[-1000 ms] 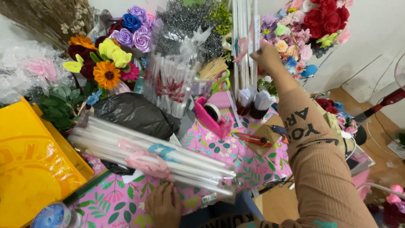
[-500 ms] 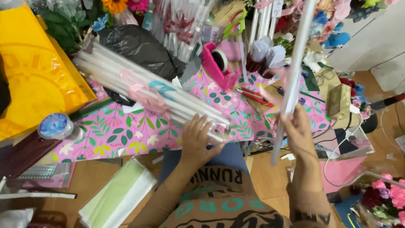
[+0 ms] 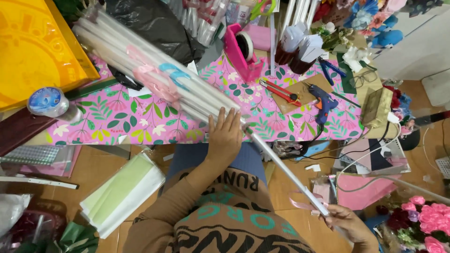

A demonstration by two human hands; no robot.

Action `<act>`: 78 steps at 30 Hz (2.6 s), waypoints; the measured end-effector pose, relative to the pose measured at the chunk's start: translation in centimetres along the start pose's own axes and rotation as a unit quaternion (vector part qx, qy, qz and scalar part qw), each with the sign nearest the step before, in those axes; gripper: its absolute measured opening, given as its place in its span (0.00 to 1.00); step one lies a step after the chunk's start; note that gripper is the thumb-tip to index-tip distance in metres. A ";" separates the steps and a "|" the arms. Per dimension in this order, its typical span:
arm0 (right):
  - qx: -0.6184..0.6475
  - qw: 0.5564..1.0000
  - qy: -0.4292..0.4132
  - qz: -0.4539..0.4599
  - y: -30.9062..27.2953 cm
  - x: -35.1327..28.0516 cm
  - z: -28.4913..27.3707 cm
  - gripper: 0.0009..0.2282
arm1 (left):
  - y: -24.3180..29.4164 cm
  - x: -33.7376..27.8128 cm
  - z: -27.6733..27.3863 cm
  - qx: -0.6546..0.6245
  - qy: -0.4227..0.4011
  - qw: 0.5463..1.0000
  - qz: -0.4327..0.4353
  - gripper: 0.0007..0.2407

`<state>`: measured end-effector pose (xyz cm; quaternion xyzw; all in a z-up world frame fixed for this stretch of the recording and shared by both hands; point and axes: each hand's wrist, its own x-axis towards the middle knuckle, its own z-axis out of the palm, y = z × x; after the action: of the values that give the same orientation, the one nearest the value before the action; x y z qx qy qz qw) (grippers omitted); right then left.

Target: The person sits on the floor and wraps clear plastic sleeves around bundles of white flower stems. They secure the sleeves with tape and then use scissors to trim the excess plastic from the ends of the bundles.

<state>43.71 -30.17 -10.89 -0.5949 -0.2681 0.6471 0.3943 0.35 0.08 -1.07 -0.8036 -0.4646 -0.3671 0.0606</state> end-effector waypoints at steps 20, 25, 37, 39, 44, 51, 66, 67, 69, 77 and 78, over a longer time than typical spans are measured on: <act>-0.183 0.972 0.003 -0.146 -12.9 8.2 14.0 0.22 | 1.5 1.5 -2.6 -0.060 0.012 0.998 0.005 0.16; -0.238 0.935 0.001 -0.261 -16.7 10.6 20.8 0.20 | 1.1 1.0 -0.8 -0.031 0.066 0.997 0.027 0.15; -0.468 0.830 0.059 -0.296 -21.1 12.9 31.1 0.20 | 0.7 0.9 -0.1 -0.064 0.069 0.995 0.035 0.15; -0.482 0.818 0.083 -0.304 -21.7 13.1 32.4 0.21 | 0.7 1.0 -0.2 -0.065 0.068 0.995 0.028 0.14; -0.485 0.827 0.096 -0.266 -23.8 8.3 31.1 0.33 | 0.4 0.9 -0.2 -0.098 0.042 0.994 0.012 0.14; -0.223 0.956 0.117 -0.150 -15.4 7.0 20.3 0.25 | 0.5 1.0 -0.9 -0.125 -0.012 0.992 -0.004 0.15; 0.145 0.877 0.202 -0.411 -10.8 19.8 28.5 0.13 | 1.1 0.9 -0.6 -0.119 0.020 0.993 0.010 0.15; 0.145 0.878 0.196 -0.411 -10.6 20.7 28.6 0.13 | 1.1 0.9 -0.5 -0.114 0.023 0.993 0.008 0.15; 0.097 0.856 0.225 -0.455 -10.2 22.7 28.9 0.14 | 1.0 0.9 -0.4 -0.114 0.032 0.993 0.013 0.15; -0.099 0.840 0.142 -0.515 -13.1 22.4 31.3 0.03 | 0.6 0.7 0.0 -0.111 0.046 0.993 0.017 0.15; -0.134 0.831 0.119 -0.527 -13.7 21.9 31.5 0.04 | 0.6 0.7 0.1 -0.118 0.044 0.992 0.020 0.15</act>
<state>15.82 -0.71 -7.28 -0.4827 -0.5758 0.2231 0.6210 1.11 0.25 -0.55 -0.7972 -0.3989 -0.4532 -0.0071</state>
